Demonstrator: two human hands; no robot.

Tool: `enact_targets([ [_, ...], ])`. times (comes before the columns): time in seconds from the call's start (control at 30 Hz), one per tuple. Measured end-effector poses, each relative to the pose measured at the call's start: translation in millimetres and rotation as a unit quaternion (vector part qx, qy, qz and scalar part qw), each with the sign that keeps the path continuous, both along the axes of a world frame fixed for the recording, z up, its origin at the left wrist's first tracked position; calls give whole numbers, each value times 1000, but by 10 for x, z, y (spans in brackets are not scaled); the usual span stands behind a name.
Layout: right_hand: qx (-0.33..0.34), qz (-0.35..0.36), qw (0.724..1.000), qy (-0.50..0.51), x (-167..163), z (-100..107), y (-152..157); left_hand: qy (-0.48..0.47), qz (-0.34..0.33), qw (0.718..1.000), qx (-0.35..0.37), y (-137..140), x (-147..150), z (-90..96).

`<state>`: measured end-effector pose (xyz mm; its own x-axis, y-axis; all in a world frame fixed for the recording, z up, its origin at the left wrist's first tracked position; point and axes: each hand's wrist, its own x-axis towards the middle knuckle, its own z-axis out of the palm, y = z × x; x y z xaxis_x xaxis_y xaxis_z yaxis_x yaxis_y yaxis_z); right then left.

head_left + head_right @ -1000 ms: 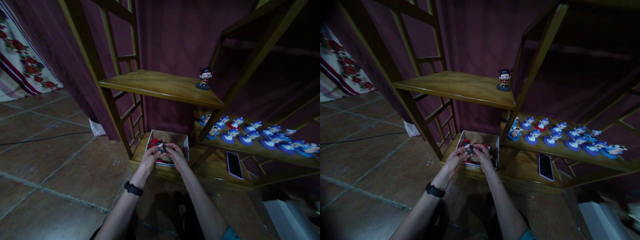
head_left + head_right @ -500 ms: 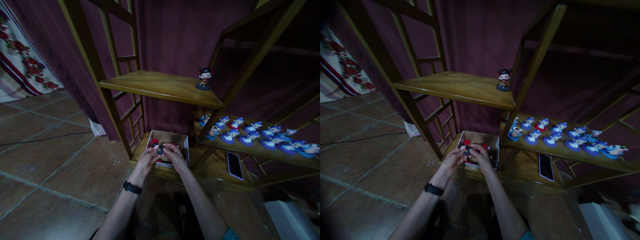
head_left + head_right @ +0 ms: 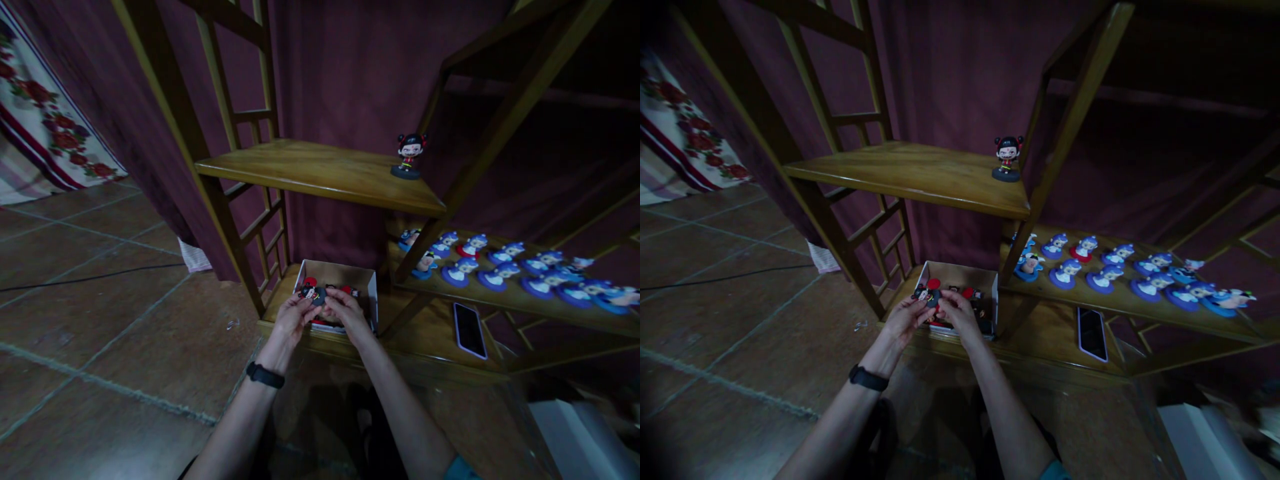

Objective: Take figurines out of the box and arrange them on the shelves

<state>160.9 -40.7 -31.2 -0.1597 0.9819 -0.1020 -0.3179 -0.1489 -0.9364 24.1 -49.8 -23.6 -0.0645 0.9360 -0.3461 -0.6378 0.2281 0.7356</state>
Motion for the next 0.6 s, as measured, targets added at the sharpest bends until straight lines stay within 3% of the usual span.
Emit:
enact_targets([
  [0.23,18,1,1000,0,11,10,-4,35,-17,999,15,17,-8,-48],
  [0.47,-19,55,997,46,8,54,-53,9,22,999,34,31,-13,-33],
  [0.6,-42,53,993,94,3,81,-51,-11,-8,999,41,9,-6,40],
])
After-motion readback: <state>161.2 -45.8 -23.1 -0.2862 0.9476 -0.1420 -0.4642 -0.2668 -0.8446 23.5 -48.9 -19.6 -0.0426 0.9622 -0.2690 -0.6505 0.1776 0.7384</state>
